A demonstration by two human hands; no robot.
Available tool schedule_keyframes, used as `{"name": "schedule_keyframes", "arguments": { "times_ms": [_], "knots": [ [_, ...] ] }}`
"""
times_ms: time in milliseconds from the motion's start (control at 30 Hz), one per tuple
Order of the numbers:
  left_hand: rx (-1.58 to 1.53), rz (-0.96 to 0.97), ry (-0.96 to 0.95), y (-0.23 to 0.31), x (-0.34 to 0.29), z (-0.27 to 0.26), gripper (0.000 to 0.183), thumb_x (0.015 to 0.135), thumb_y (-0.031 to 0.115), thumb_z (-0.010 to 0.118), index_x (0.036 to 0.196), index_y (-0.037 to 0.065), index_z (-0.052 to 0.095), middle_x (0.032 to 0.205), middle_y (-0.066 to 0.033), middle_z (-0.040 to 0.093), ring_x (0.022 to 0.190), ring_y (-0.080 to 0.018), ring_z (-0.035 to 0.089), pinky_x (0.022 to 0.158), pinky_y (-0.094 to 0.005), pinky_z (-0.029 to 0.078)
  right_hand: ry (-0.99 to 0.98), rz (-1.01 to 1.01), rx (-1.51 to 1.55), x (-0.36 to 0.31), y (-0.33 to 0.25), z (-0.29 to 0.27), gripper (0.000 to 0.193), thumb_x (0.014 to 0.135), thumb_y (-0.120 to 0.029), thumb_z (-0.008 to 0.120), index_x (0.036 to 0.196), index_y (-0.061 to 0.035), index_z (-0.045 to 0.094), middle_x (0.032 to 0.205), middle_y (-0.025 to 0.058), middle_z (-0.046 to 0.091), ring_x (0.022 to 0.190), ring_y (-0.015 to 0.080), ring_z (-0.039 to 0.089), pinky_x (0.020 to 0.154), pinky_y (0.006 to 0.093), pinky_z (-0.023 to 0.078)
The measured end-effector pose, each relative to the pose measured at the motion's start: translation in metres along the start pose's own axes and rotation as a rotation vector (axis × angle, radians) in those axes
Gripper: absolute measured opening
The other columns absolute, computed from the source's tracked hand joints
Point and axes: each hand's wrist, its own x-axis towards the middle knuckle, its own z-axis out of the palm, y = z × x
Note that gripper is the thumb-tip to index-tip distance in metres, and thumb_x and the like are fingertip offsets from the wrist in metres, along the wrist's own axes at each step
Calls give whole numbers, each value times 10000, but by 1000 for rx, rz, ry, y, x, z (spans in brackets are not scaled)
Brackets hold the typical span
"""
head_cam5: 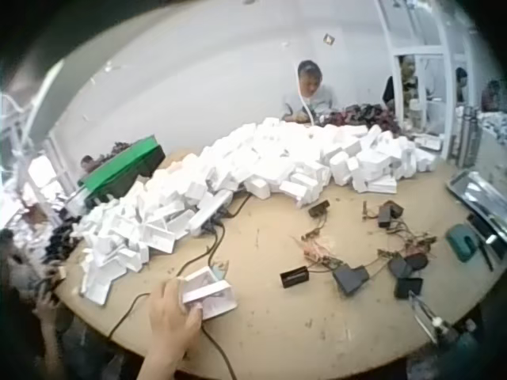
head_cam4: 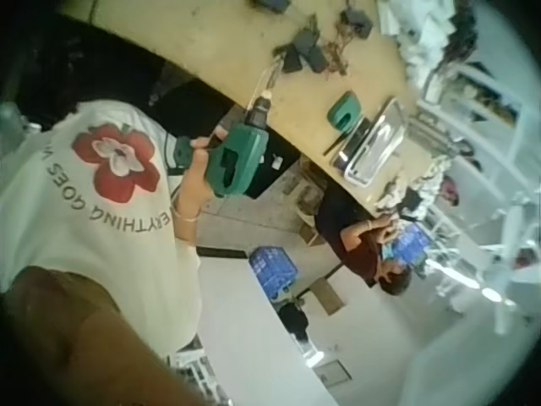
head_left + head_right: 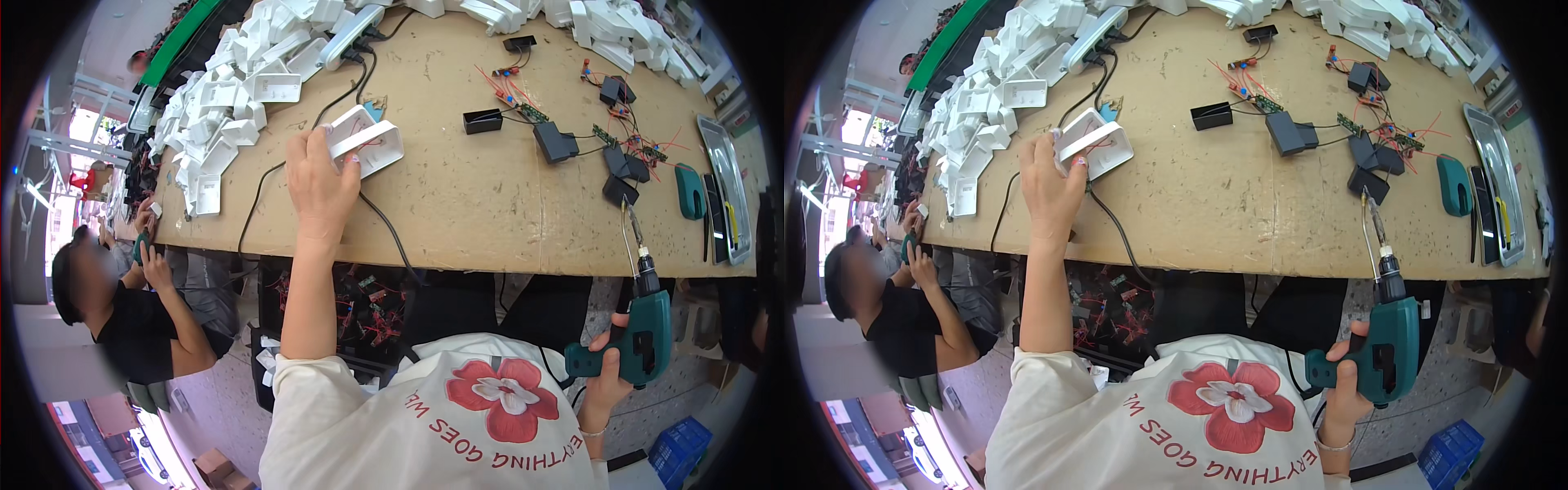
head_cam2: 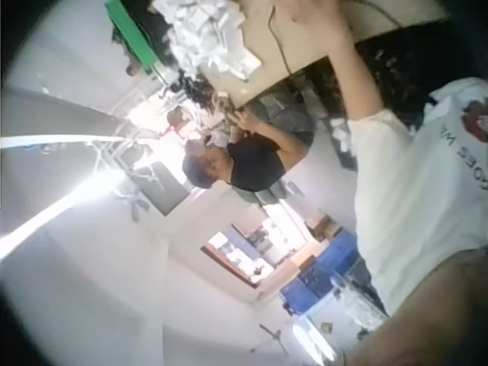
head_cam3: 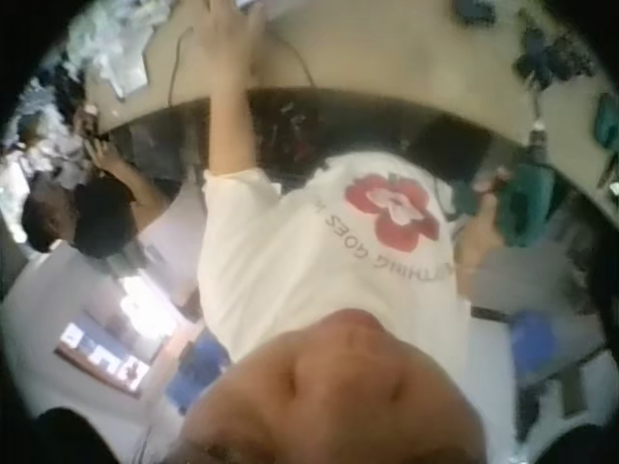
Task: Soldering electrical wires inside a small plastic enclosure using a soldering gun.
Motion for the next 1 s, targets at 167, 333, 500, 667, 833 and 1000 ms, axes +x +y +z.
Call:
{"name": "schedule_keyframes", "arguments": {
  "times_ms": [167, 333, 500, 667, 833, 1000],
  "knots": [
    [-141, 131, 57, 4, 29, -16, 432, 667, 92, 662, 1073, -3, 546, 1041, -158, 503, 962, -316, 491, 859, -370, 386, 17, -10, 128, 6, 9, -2, 540, 842, -257, 621, 1238, 20, 379, 1128, 150, 522, 683, 115, 537, 581, 241, 472],
    [157, 111, 179, -65, 95, -3, 316, 750, 106, 610, 1048, 5, 580, 1064, -173, 546, 1004, -332, 511, 859, -404, 401, -22, -43, 235, 15, 6, -7, 569, 844, -269, 624, 1251, 27, 357, 1152, 170, 508, 682, 121, 539, 587, 243, 481],
    [101, -577, 37, -133, 146, 51, 456, 732, 190, 653, 1056, -106, 530, 1098, -271, 541, 994, -380, 552, 894, -416, 421, 9, -49, 236, 26, 9, -5, 596, 840, -292, 628, 1258, 27, 348, 1160, 174, 502, 680, 125, 536, 580, 251, 476],
    [-301, -873, 186, -232, 153, 112, 504, 685, 123, 670, 1094, -93, 471, 1025, -227, 564, 877, -305, 575, 721, -371, 459, 0, -12, 230, 34, 13, 3, 633, 835, -316, 630, 1276, 23, 328, 1161, 176, 500, 678, 134, 533, 582, 264, 473],
    [-354, -995, 84, -177, 157, 105, 680, 679, 166, 673, 1204, -99, 331, 1163, -269, 517, 1066, -368, 540, 931, -378, 423, 6, 28, 268, 41, 13, 8, 648, 821, -308, 649, 1282, 16, 328, 1158, 180, 501, 681, 141, 541, 569, 260, 473],
    [22, -936, 56, -155, 141, 97, 724, 722, 238, 632, 1267, -55, 256, 1161, -283, 514, 1136, -374, 491, 964, -392, 392, -9, 46, 287, 40, 10, 7, 646, 813, -298, 660, 1280, 6, 333, 1150, 182, 504, 679, 140, 547, 568, 261, 477]
  ]
}}
